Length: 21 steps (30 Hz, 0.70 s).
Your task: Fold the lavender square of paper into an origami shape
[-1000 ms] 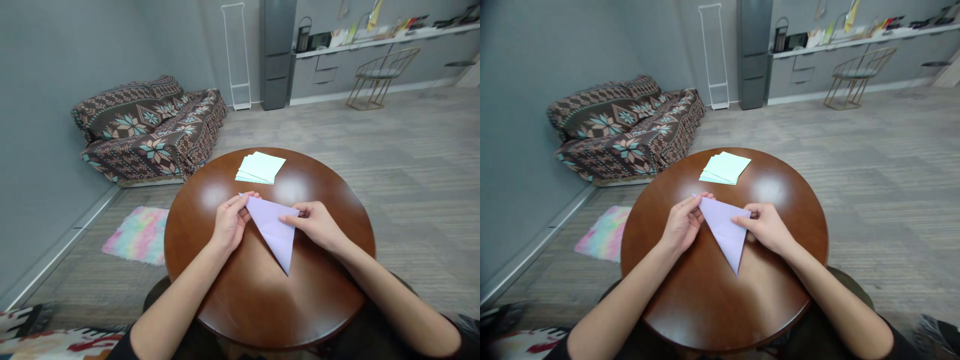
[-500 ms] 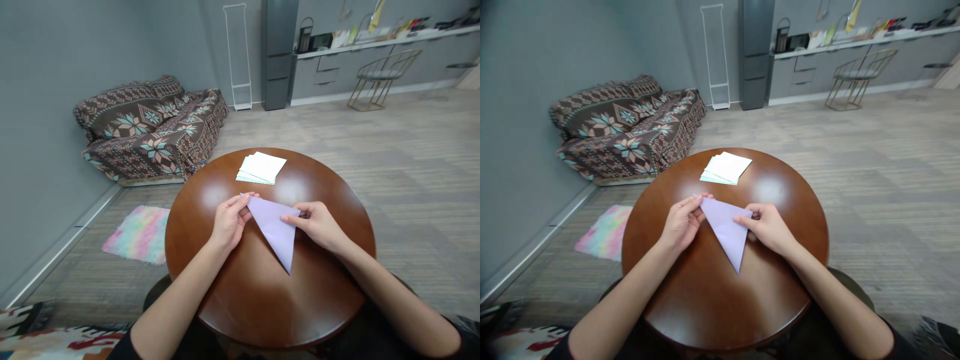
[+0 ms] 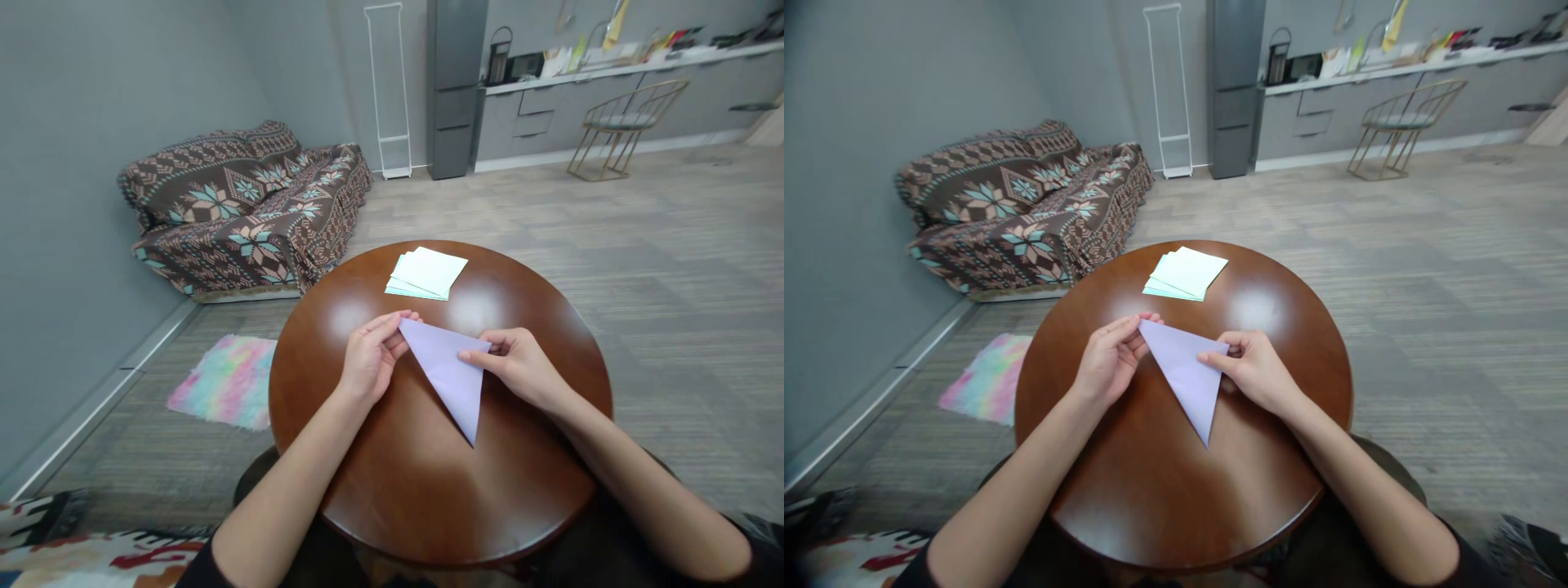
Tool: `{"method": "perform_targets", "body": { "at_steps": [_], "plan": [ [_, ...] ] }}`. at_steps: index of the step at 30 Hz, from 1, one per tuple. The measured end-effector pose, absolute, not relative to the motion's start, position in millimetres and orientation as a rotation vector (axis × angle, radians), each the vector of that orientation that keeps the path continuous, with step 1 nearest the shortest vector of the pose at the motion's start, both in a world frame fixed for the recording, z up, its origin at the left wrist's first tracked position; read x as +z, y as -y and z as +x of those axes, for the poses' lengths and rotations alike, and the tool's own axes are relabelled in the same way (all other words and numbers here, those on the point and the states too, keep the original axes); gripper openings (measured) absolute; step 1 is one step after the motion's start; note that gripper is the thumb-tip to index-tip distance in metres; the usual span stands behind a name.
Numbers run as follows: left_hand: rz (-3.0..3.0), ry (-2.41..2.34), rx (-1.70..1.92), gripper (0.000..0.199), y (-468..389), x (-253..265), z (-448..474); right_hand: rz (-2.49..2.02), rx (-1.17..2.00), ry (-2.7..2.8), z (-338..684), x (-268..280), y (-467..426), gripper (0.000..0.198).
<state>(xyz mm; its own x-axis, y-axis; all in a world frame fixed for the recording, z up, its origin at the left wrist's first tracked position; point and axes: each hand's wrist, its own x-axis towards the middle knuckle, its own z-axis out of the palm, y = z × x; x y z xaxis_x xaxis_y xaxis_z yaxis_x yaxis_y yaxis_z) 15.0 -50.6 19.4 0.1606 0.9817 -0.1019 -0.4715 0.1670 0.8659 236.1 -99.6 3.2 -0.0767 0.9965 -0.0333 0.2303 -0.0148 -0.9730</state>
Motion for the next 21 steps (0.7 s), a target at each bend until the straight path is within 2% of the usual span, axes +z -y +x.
{"method": "perform_targets", "body": {
  "at_steps": [16,21],
  "plan": [
    [0.695,-0.863,1.388,0.015,43.0,16.2,12.2,-1.348,1.168,1.465,232.9,4.8,101.3,0.036],
    [0.749,-0.865,1.350,0.028,40.9,14.9,8.5,-1.368,1.147,1.442,235.2,3.2,100.8,0.037]
  ]
}}
